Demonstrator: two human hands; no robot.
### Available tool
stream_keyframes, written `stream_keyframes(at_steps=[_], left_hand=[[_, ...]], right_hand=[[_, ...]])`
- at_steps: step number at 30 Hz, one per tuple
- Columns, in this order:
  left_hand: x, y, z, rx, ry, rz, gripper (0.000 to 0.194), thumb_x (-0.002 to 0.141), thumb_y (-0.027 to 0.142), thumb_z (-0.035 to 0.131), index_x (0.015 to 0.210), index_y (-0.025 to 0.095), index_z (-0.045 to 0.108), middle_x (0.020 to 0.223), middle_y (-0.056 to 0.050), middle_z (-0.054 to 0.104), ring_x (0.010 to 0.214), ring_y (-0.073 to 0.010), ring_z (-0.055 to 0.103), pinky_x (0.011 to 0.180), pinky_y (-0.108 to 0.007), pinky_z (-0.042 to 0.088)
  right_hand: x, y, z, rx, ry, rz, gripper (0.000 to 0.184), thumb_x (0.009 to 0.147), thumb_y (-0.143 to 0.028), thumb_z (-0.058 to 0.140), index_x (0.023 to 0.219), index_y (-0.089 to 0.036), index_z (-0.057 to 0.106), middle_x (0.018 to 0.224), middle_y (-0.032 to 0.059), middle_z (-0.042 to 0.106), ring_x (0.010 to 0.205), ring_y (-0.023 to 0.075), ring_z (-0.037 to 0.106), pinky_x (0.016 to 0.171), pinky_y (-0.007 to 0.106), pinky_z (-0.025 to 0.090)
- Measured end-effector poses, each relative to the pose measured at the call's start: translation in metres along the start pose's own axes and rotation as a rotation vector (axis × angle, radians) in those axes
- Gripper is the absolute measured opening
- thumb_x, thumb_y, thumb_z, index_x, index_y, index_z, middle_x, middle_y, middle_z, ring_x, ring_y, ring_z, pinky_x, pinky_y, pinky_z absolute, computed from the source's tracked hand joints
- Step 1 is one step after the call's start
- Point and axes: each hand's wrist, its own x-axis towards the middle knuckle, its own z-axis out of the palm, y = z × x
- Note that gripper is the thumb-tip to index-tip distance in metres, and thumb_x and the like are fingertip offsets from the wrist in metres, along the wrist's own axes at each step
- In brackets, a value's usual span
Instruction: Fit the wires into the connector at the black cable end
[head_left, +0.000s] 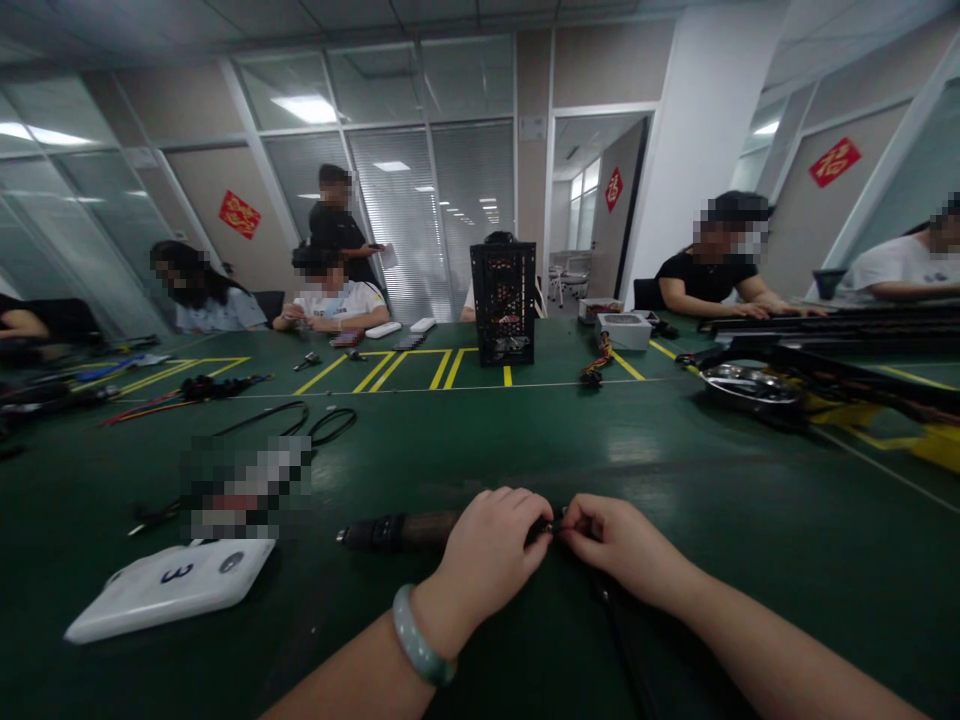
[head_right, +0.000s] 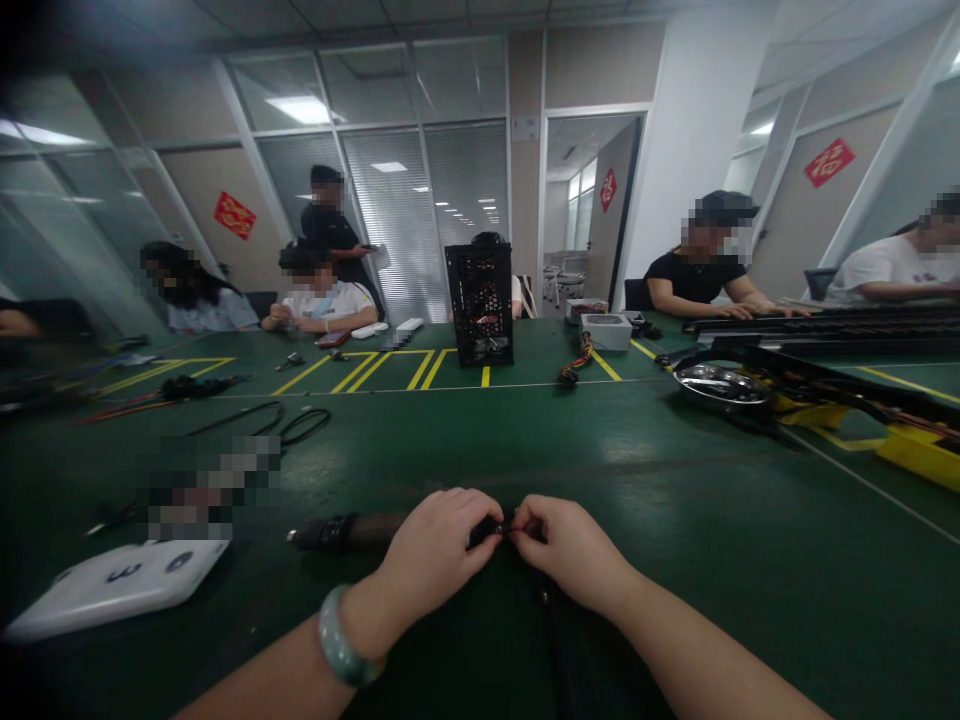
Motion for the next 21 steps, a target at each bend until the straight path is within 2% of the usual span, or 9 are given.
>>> stream_keyframes(at_steps=[11, 15, 21], left_hand=[[0.0009, -0.0011, 0.0003, 0.059, -0.023, 0.013, 0.011, 0.086, 0.028, 0.063, 0.095, 0.023, 0.059, 0.094, 0.001, 0.062, 0.090, -0.0193, 0.057, 0.079, -0.035, 0.042], [0.0022, -0.0027, 0.0006, 0.047, -0.034, 0.046, 0.007, 0.088, 0.024, 0.060, 0.094, 0.023, 0.060, 0.096, 0.001, 0.063, 0.091, -0.0188, 0.057, 0.080, -0.033, 0.042], [0.0032, -0.0032, 0.0036, 0.047, -0.014, 0.029, 0.012, 0.086, 0.023, 0.060, 0.098, 0.024, 0.059, 0.096, 0.000, 0.063, 0.090, -0.0196, 0.057, 0.080, -0.034, 0.042]], right_hand=[[-0.0010, -0.0008, -0.0006, -0.004, 0.007, -0.005, 0.005, 0.084, -0.021, 0.059, 0.082, -0.018, 0.063, 0.072, -0.0018, 0.063, 0.065, 0.0126, 0.056, 0.057, 0.021, 0.039], [-0.0006, 0.0038, 0.0010, -0.007, 0.017, -0.010, 0.004, 0.083, -0.021, 0.060, 0.082, -0.019, 0.063, 0.070, -0.0028, 0.063, 0.063, 0.0117, 0.055, 0.056, 0.020, 0.037], [-0.0005, 0.0055, 0.0029, -0.024, 0.043, -0.017, 0.003, 0.082, -0.020, 0.061, 0.083, -0.019, 0.064, 0.069, -0.0038, 0.062, 0.062, 0.0105, 0.054, 0.056, 0.019, 0.037]])
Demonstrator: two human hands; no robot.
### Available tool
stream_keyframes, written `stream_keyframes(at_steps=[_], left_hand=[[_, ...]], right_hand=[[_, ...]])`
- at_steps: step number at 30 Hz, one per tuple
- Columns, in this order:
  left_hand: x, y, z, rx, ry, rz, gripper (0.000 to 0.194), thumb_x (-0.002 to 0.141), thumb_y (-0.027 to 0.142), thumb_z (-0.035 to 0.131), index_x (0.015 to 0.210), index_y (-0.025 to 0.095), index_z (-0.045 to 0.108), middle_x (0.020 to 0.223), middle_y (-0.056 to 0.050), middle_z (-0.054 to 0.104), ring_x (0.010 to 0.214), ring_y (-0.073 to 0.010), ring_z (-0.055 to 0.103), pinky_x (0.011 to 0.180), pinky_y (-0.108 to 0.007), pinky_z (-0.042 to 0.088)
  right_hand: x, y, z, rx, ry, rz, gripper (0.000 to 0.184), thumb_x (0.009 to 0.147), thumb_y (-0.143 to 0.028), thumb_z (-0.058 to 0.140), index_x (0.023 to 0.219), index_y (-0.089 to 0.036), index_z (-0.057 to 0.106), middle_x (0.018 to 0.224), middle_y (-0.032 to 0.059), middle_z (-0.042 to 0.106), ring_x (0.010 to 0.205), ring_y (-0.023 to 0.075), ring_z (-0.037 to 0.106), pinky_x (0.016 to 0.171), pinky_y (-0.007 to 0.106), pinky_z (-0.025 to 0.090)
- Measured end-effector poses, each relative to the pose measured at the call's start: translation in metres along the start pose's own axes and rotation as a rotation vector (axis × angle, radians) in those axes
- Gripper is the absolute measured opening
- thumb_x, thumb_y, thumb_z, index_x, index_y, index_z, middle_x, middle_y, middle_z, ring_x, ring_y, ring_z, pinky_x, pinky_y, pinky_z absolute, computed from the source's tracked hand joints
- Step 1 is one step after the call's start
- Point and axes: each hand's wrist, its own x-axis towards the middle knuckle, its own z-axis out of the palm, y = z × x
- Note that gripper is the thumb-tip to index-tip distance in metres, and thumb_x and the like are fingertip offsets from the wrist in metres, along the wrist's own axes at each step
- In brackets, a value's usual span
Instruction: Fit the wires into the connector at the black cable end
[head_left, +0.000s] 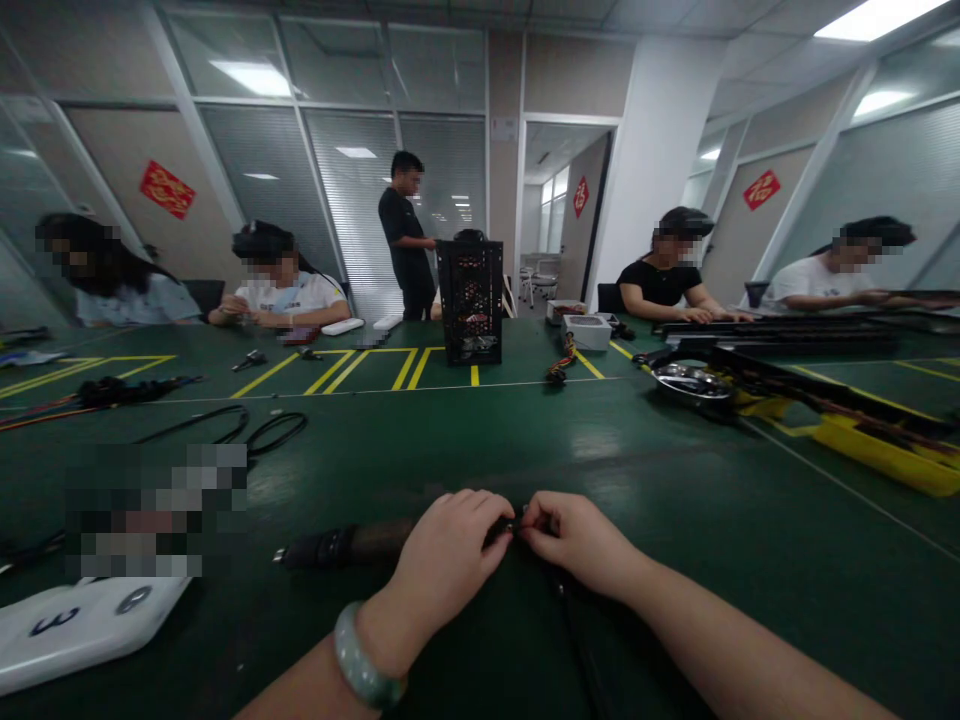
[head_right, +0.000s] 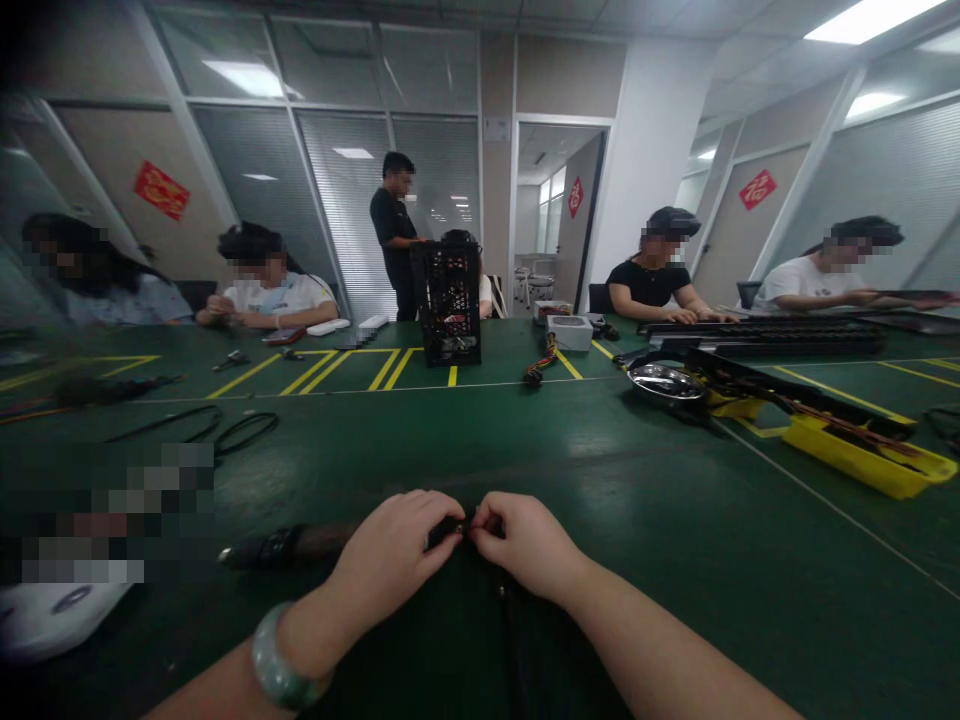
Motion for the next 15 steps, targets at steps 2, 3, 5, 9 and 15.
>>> stream_keyframes(at_steps=[2, 3, 5, 9, 15], left_hand=[[-0.0001, 0.0000, 0.0006, 0.005, 0.011, -0.013, 0.012, 0.086, 0.024, 0.059, 0.098, 0.023, 0.059, 0.094, 0.000, 0.063, 0.089, -0.0197, 0.058, 0.079, -0.034, 0.042], [-0.0002, 0.0000, 0.0006, 0.005, 0.011, -0.010, 0.011, 0.087, 0.024, 0.059, 0.097, 0.023, 0.059, 0.094, 0.000, 0.063, 0.088, -0.0196, 0.058, 0.079, -0.034, 0.042], [-0.0002, -0.0001, 0.0000, 0.003, 0.001, 0.013, 0.008, 0.087, 0.022, 0.057, 0.095, 0.023, 0.059, 0.094, 0.000, 0.063, 0.088, -0.0192, 0.057, 0.078, -0.033, 0.042], [-0.0002, 0.0000, -0.0016, -0.003, -0.010, 0.029, 0.009, 0.087, 0.020, 0.055, 0.095, 0.023, 0.059, 0.095, 0.000, 0.063, 0.088, -0.0191, 0.057, 0.077, -0.033, 0.043], [-0.0005, -0.0006, -0.0010, -0.035, -0.005, -0.006, 0.011, 0.087, 0.025, 0.059, 0.097, 0.024, 0.059, 0.095, 0.000, 0.063, 0.089, -0.0201, 0.057, 0.078, -0.035, 0.042]], right_hand=[[0.0000, -0.0013, -0.0003, -0.011, 0.009, 0.001, 0.003, 0.082, -0.020, 0.061, 0.082, -0.019, 0.064, 0.070, -0.0036, 0.062, 0.062, 0.0103, 0.054, 0.056, 0.019, 0.037], [-0.0001, -0.0021, -0.0005, -0.017, 0.010, 0.004, 0.003, 0.082, -0.020, 0.062, 0.082, -0.019, 0.064, 0.070, -0.0034, 0.062, 0.062, 0.0104, 0.054, 0.056, 0.019, 0.038], [-0.0003, -0.0034, -0.0012, -0.025, 0.006, 0.010, 0.004, 0.082, -0.020, 0.062, 0.083, -0.019, 0.065, 0.071, -0.0029, 0.063, 0.062, 0.0106, 0.055, 0.056, 0.019, 0.038], [-0.0005, -0.0035, -0.0017, -0.030, 0.005, 0.012, 0.004, 0.082, -0.020, 0.062, 0.084, -0.019, 0.066, 0.072, -0.0027, 0.064, 0.063, 0.0109, 0.055, 0.056, 0.019, 0.038], [-0.0002, -0.0021, -0.0013, 0.001, 0.002, -0.004, 0.004, 0.083, -0.020, 0.061, 0.083, -0.019, 0.065, 0.073, -0.0028, 0.063, 0.065, 0.0109, 0.056, 0.059, 0.019, 0.040]])
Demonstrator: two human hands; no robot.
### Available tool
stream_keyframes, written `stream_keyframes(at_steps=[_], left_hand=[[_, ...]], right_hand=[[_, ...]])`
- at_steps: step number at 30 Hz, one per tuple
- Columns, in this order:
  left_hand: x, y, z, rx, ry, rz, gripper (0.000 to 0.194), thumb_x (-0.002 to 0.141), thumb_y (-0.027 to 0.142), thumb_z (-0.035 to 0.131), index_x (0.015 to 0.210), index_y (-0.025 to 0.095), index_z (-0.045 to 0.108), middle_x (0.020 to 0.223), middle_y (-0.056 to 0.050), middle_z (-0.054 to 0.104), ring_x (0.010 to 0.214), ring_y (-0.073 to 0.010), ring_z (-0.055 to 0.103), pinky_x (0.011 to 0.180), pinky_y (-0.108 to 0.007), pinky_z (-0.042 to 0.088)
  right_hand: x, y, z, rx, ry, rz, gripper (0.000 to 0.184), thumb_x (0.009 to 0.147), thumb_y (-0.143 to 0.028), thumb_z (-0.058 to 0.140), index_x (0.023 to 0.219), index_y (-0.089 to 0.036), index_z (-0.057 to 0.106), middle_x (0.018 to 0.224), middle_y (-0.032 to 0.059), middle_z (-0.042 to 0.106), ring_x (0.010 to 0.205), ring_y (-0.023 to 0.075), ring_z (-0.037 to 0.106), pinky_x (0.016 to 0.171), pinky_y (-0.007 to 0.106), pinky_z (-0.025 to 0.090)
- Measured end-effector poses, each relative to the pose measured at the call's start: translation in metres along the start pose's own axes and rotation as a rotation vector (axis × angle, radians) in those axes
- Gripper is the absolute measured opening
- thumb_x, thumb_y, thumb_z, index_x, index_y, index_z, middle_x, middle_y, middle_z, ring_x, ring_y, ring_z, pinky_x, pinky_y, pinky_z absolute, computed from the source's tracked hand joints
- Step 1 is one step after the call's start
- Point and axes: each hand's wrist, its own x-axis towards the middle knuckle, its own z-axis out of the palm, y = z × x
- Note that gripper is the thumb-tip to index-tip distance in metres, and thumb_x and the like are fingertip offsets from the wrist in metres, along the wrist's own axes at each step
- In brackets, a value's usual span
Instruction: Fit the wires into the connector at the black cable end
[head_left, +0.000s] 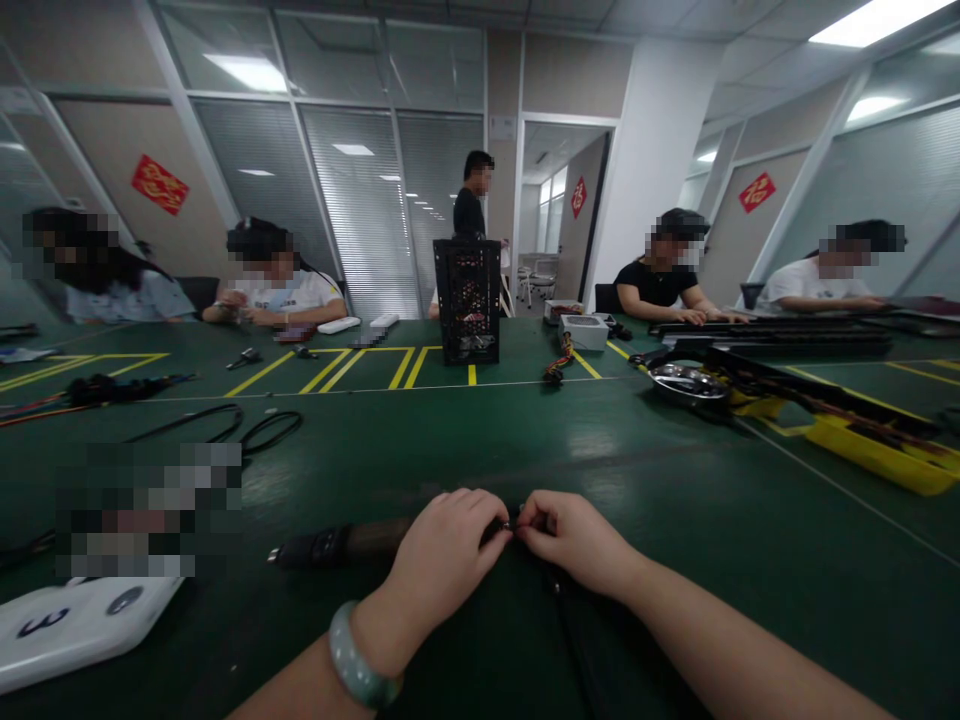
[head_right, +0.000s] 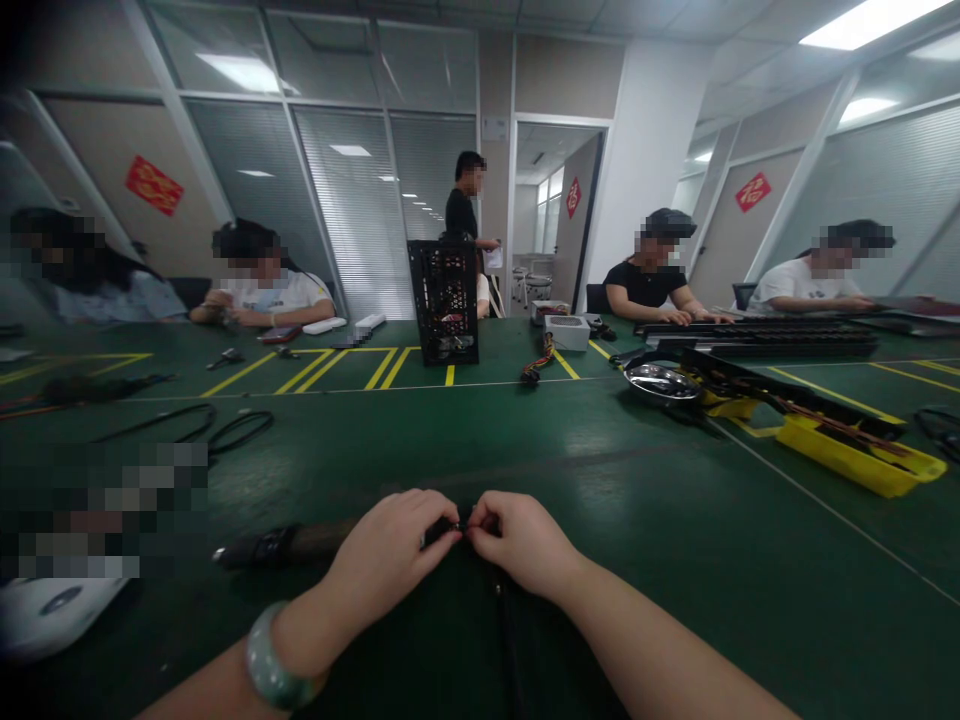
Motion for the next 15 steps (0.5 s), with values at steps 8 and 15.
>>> stream_keyframes(at_steps=[8, 15], left_hand=[[-0.0013, 0.0023, -0.0007, -0.007, 0.010, -0.016, 0.007, 0.088, 0.025, 0.060, 0.094, 0.023, 0.058, 0.092, 0.001, 0.062, 0.087, -0.0198, 0.056, 0.076, -0.035, 0.040], [-0.0004, 0.0002, -0.0009, -0.027, -0.004, 0.011, 0.007, 0.088, 0.022, 0.060, 0.094, 0.024, 0.059, 0.095, 0.002, 0.063, 0.091, -0.0192, 0.055, 0.081, -0.034, 0.040]], right_hand=[[-0.0009, -0.0017, -0.0011, 0.002, -0.013, 0.004, 0.004, 0.084, -0.021, 0.061, 0.084, -0.019, 0.065, 0.075, -0.0025, 0.064, 0.066, 0.0115, 0.057, 0.059, 0.020, 0.040], [0.0000, 0.0001, -0.0002, 0.017, -0.035, 0.012, 0.004, 0.084, -0.020, 0.060, 0.084, -0.019, 0.064, 0.073, -0.0030, 0.064, 0.065, 0.0114, 0.056, 0.058, 0.020, 0.039]])
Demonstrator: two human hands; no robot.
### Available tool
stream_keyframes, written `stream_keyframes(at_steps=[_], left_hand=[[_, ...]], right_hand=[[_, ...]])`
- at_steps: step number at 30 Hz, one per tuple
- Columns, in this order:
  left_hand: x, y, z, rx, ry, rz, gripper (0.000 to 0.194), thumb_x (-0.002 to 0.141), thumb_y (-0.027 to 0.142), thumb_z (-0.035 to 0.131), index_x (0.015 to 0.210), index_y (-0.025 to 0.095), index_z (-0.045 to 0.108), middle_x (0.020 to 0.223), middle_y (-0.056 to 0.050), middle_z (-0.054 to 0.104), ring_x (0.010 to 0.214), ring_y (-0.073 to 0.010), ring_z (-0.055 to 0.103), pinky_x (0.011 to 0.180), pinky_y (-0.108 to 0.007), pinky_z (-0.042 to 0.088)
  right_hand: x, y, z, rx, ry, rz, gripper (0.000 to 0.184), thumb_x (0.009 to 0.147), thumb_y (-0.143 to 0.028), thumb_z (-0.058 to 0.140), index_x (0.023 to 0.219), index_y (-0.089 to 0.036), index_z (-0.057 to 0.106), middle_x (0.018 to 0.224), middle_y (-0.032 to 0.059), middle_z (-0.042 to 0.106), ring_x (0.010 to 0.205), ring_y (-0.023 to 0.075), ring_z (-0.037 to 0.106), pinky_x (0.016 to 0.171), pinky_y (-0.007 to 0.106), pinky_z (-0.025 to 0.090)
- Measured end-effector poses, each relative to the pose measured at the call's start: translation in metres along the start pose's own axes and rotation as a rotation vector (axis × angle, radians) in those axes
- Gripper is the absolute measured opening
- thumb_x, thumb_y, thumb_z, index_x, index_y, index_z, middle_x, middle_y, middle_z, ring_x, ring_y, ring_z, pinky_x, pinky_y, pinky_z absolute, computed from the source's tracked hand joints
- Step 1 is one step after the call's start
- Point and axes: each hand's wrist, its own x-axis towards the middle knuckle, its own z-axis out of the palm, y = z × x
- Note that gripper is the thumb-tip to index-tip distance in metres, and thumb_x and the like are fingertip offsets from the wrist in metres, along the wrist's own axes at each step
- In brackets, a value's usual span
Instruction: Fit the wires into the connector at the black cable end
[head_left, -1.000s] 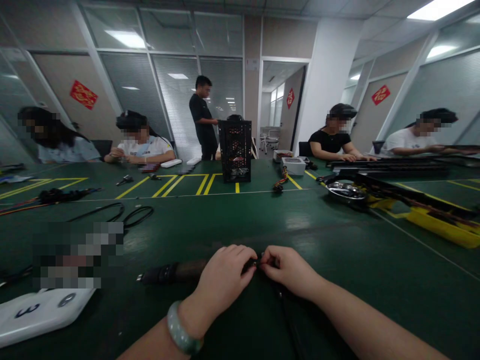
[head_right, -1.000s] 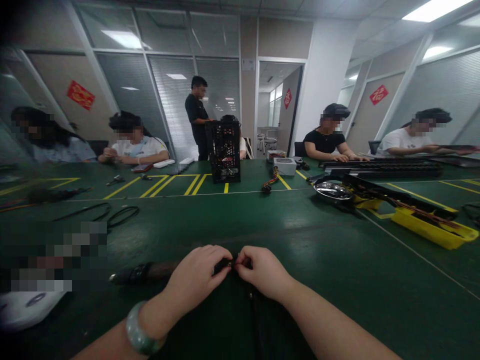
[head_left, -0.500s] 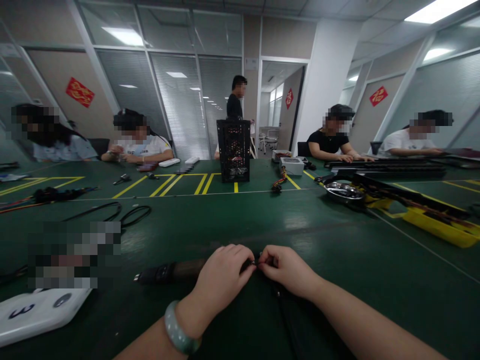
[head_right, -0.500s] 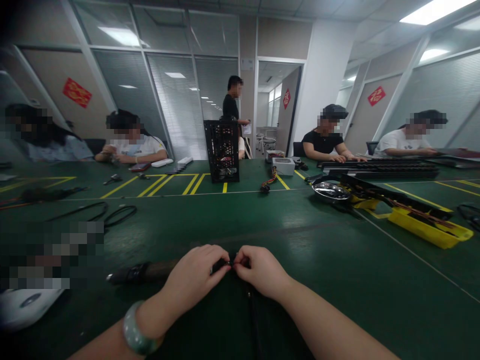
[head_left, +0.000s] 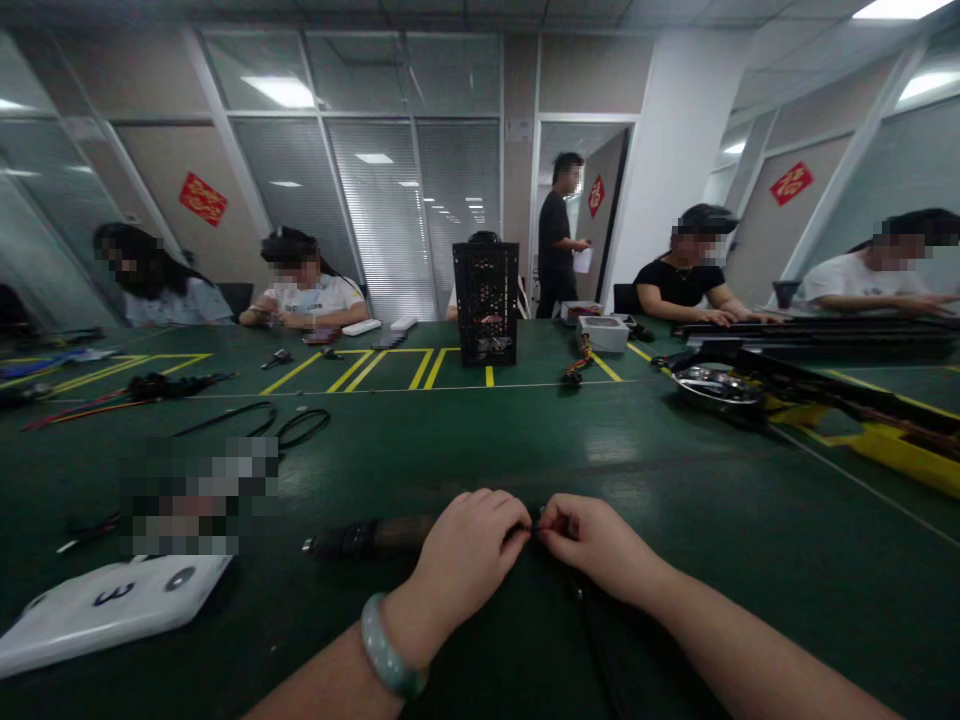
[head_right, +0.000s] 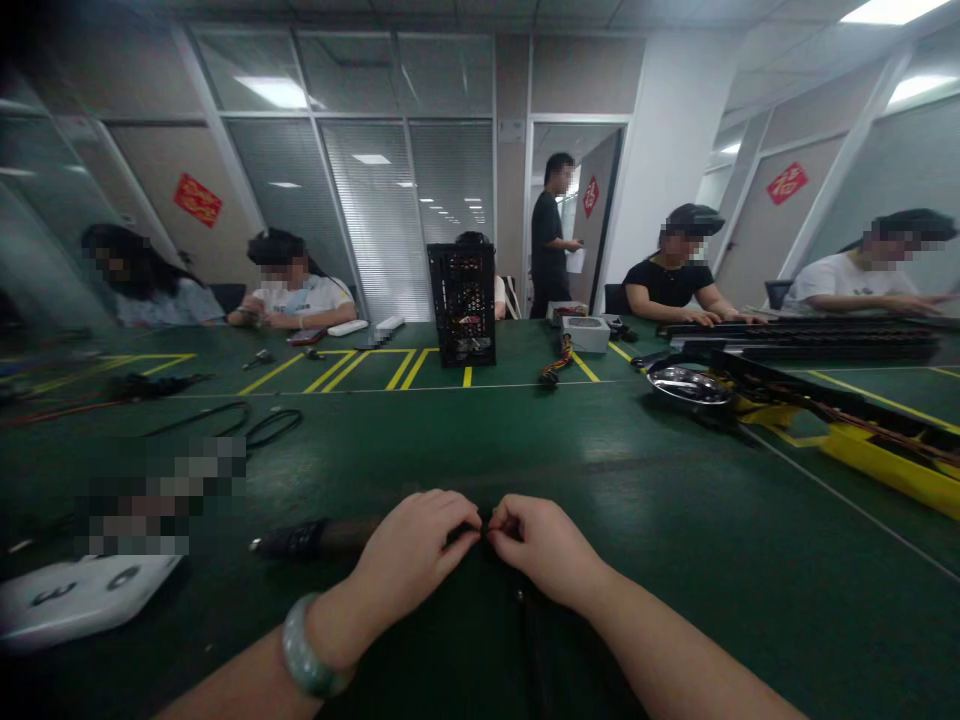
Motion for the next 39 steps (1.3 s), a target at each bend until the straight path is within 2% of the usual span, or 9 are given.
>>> stream_keyframes(at_steps=[8, 13, 20, 27, 34, 39], left_hand=[[-0.0013, 0.0022, -0.0018, 0.008, 0.021, -0.033, 0.016, 0.084, 0.027, 0.066, 0.098, 0.025, 0.059, 0.096, 0.002, 0.063, 0.092, -0.0196, 0.056, 0.080, -0.034, 0.040], [-0.0017, 0.0025, -0.0029, 0.026, 0.006, 0.006, 0.006, 0.087, 0.022, 0.062, 0.092, 0.023, 0.060, 0.096, 0.002, 0.063, 0.092, -0.0185, 0.056, 0.081, -0.033, 0.040], [-0.0031, 0.0015, -0.0012, 0.029, 0.028, -0.005, 0.015, 0.085, 0.027, 0.066, 0.096, 0.023, 0.058, 0.095, 0.002, 0.063, 0.090, -0.0198, 0.056, 0.081, -0.035, 0.041], [-0.0028, 0.0011, -0.0022, 0.045, 0.012, 0.034, 0.004, 0.088, 0.023, 0.061, 0.091, 0.023, 0.060, 0.095, 0.002, 0.064, 0.090, -0.0183, 0.056, 0.080, -0.033, 0.041], [-0.0027, 0.0014, 0.0000, 0.028, 0.038, -0.005, 0.014, 0.085, 0.027, 0.064, 0.097, 0.023, 0.059, 0.095, 0.000, 0.064, 0.090, -0.0198, 0.057, 0.081, -0.034, 0.041], [-0.0016, -0.0001, 0.0012, 0.035, 0.027, 0.003, 0.009, 0.086, 0.024, 0.062, 0.093, 0.023, 0.058, 0.093, 0.002, 0.064, 0.089, -0.0192, 0.057, 0.080, -0.035, 0.042]], right_hand=[[0.0008, -0.0015, -0.0009, 0.016, -0.024, 0.015, 0.007, 0.085, -0.023, 0.058, 0.083, -0.018, 0.062, 0.072, -0.0024, 0.063, 0.065, 0.0120, 0.055, 0.057, 0.020, 0.039], [0.0017, 0.0004, -0.0001, 0.018, -0.023, 0.016, 0.007, 0.085, -0.023, 0.058, 0.083, -0.019, 0.063, 0.072, -0.0022, 0.063, 0.064, 0.0120, 0.055, 0.057, 0.020, 0.039], [0.0014, 0.0004, 0.0001, 0.015, -0.038, 0.031, 0.007, 0.086, -0.023, 0.057, 0.083, -0.019, 0.062, 0.072, -0.0019, 0.063, 0.066, 0.0127, 0.056, 0.058, 0.021, 0.039], [0.0013, -0.0008, -0.0007, 0.003, -0.048, 0.039, 0.007, 0.086, -0.023, 0.057, 0.084, -0.020, 0.062, 0.073, -0.0023, 0.064, 0.066, 0.0129, 0.056, 0.058, 0.021, 0.039], [0.0024, 0.0003, 0.0003, 0.017, -0.029, 0.023, 0.007, 0.086, -0.022, 0.057, 0.082, -0.019, 0.062, 0.071, -0.0030, 0.062, 0.064, 0.0117, 0.055, 0.057, 0.020, 0.038], [0.0013, -0.0025, -0.0007, 0.016, -0.016, 0.021, 0.006, 0.085, -0.023, 0.059, 0.083, -0.019, 0.063, 0.072, -0.0027, 0.062, 0.064, 0.0112, 0.054, 0.057, 0.020, 0.038]])
